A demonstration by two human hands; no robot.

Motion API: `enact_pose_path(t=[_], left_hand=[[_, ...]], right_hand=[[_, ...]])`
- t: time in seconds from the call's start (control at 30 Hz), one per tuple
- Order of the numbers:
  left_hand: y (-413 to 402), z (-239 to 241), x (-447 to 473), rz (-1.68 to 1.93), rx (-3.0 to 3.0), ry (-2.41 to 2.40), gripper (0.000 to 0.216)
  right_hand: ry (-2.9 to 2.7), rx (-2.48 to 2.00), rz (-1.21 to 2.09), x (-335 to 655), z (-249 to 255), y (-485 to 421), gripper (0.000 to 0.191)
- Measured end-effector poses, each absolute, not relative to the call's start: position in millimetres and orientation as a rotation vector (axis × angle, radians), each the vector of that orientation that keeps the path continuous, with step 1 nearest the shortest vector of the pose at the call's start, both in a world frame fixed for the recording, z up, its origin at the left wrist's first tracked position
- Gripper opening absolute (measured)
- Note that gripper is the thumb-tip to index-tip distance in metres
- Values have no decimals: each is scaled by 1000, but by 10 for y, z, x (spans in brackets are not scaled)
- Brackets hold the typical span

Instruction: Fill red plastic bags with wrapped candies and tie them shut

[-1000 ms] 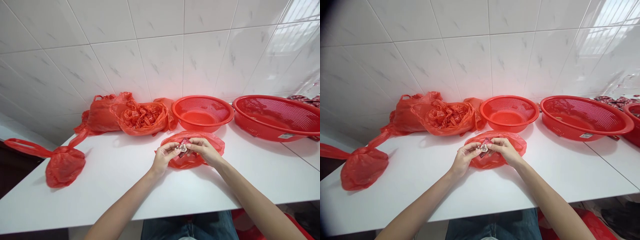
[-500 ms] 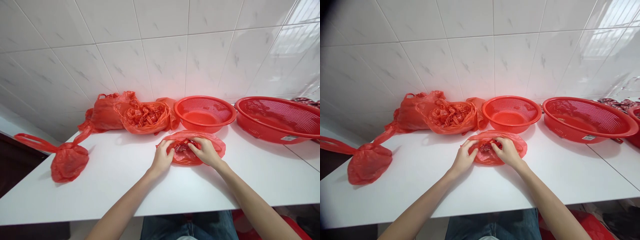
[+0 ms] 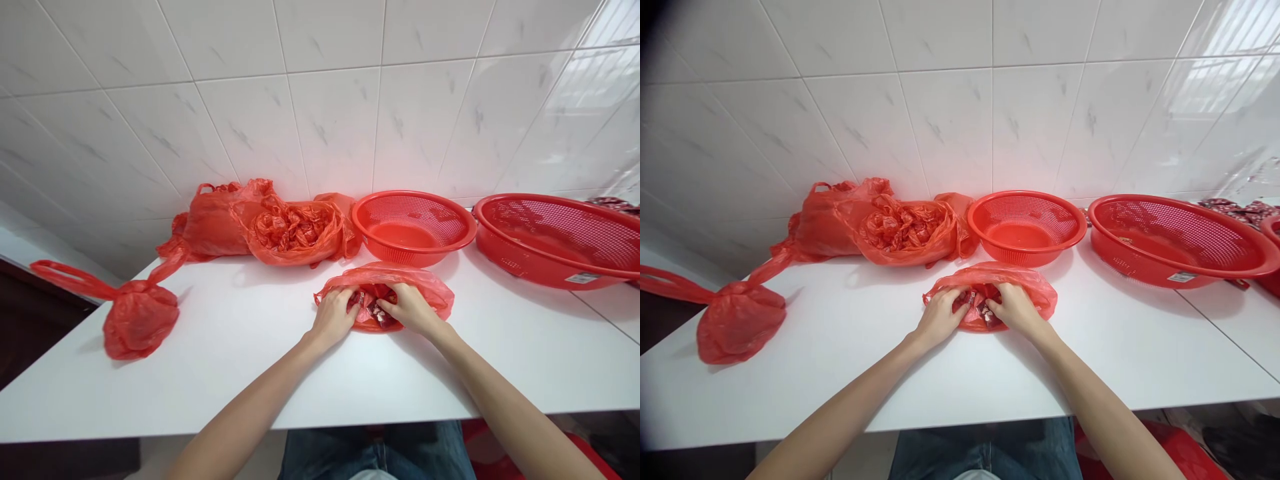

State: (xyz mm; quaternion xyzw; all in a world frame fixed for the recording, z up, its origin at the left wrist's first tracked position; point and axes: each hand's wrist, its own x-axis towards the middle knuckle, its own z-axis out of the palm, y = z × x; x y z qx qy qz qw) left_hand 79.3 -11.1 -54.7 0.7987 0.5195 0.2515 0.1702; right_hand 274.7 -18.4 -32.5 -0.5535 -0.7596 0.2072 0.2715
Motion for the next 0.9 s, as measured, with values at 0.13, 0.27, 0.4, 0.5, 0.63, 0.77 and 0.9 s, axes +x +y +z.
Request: enact_pose_path(t=[0.13, 0.27, 0.4, 0.5, 0.63, 0.77, 0.9], left_hand=[[-106, -550, 794, 743, 2264, 1438, 37], [-124, -512, 798, 774, 2226, 1453, 34], [-144, -443, 789, 844, 2131, 1408, 19], [-139, -385, 787, 990, 1928, 1309, 13], [-131, -318, 783, 1138, 1442, 1059, 31], [-144, -283, 769, 1086, 1310, 947, 37], [-153, -292, 782, 1137, 1237, 888, 41]], right_hand=[[-2069, -1499, 502, 2713, -381, -160, 15], [-1997, -1453, 492, 2690, -418, -142, 12], [-1883, -1378, 518, 2701, -422, -145, 10], [-1839, -1203, 549, 2706, -397, -170, 18], [-1881, -981, 583, 2684, -345, -221, 39], [-1878, -927, 635, 2641, -320, -251, 44], [-1680, -1005, 880, 2618, -326, -233, 42]])
